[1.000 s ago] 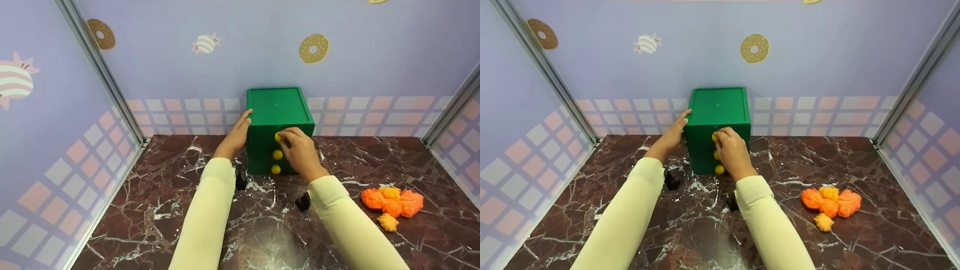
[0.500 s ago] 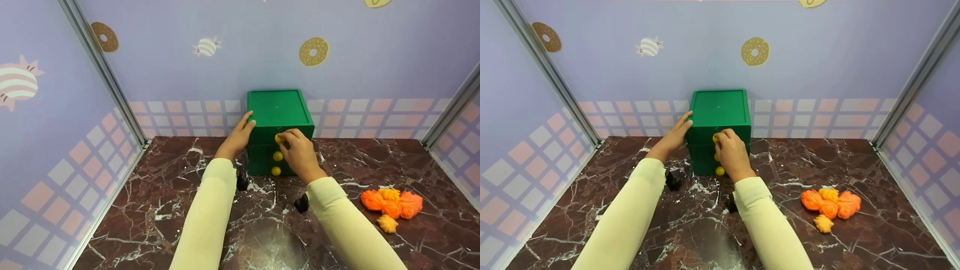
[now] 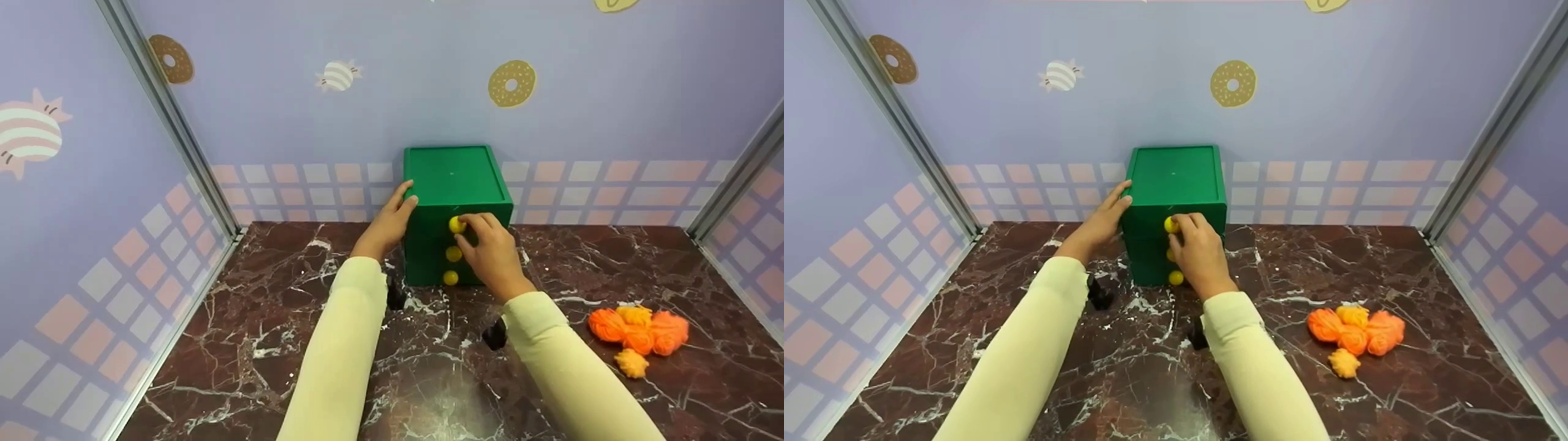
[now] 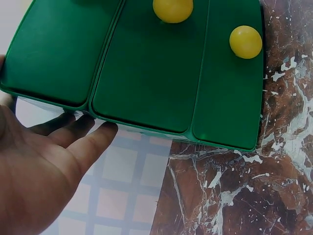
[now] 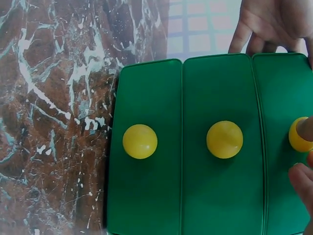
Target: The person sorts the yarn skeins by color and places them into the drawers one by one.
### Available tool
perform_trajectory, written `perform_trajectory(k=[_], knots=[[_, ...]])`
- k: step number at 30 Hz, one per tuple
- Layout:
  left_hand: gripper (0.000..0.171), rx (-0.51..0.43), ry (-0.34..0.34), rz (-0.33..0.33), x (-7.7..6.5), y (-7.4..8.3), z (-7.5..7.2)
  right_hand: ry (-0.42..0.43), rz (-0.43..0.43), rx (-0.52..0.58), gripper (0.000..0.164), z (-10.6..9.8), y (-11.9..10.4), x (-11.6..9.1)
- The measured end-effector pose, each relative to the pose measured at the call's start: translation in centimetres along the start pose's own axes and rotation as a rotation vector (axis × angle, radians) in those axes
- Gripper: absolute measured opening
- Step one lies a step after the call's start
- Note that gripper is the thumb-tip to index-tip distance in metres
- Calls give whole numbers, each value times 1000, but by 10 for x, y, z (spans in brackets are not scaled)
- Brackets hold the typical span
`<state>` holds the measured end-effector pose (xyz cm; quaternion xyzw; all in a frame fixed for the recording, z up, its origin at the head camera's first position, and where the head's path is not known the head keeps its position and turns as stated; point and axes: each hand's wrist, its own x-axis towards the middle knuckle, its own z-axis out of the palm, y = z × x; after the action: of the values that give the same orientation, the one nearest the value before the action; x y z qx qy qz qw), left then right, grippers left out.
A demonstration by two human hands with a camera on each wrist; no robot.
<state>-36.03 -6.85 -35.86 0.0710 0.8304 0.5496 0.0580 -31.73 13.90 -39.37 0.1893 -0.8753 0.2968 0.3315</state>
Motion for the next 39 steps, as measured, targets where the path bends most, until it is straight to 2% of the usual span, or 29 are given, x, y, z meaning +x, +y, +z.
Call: perform_trajectory(k=[10, 18, 28, 39], knots=[[53, -48, -14, -21, 0, 0, 0, -39, 117, 42, 38, 8, 7, -9], [53, -45, -24, -15, 0, 0, -2, -51, 195, 41, 38, 15, 11, -15], [53, -35, -39, -5, -1, 0, -4, -75, 211, 48, 30, 27, 12, -23], [51, -23, -16, -20, -1, -1, -2, -127, 258, 69, 25, 38, 6, -27]])
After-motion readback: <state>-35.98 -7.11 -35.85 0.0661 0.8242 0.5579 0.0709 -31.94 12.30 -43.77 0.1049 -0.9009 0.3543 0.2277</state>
